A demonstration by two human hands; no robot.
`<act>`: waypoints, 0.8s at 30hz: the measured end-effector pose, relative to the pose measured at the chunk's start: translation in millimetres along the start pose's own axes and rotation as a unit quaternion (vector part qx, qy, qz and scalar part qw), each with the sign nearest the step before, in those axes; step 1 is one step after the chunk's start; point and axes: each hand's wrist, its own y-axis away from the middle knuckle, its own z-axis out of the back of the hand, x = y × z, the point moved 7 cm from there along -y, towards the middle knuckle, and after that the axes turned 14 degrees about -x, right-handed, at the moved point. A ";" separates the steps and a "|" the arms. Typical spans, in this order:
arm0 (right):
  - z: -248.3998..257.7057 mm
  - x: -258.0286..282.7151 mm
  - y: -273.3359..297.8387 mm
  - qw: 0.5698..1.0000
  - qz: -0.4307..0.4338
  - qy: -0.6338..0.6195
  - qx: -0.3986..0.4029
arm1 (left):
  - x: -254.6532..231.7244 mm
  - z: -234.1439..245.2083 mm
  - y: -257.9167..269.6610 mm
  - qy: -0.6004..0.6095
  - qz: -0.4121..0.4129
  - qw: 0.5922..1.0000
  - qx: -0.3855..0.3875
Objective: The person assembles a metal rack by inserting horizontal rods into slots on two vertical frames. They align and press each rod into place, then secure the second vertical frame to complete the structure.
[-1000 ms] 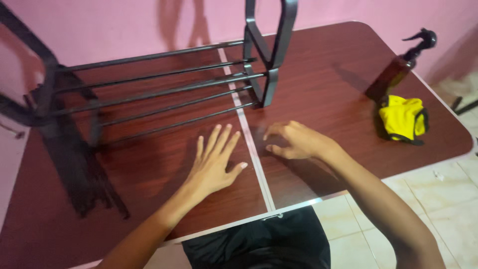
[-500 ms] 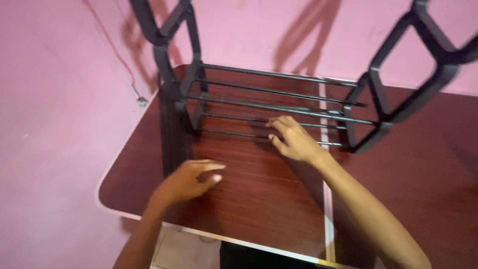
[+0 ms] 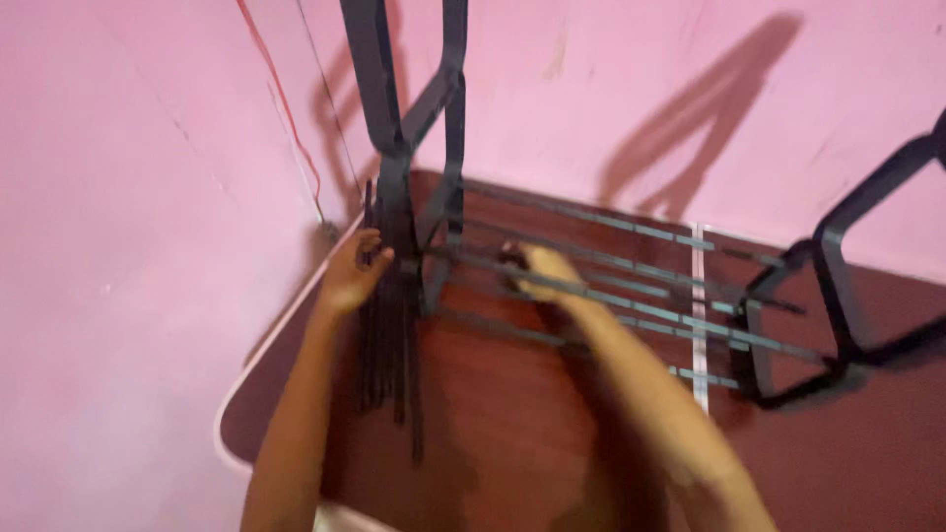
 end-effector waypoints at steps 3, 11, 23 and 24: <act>-31.5 -1.8 -24.0 1.000 0.026 -0.001 0.000 | 11.4 -42.3 -16.8 0.100 0.052 0.992 0.062; -74.4 4.8 -55.0 0.996 0.058 -0.069 -0.019 | 44.6 -116.0 -5.9 0.074 -0.111 0.987 0.092; -92.9 -3.0 -56.0 0.990 -0.051 -0.107 0.075 | 73.3 -135.2 35.6 0.077 -0.080 0.989 0.095; -89.6 -1.2 -55.4 0.991 -0.049 -0.098 0.075 | 72.3 -136.7 37.2 0.079 -0.078 0.989 0.095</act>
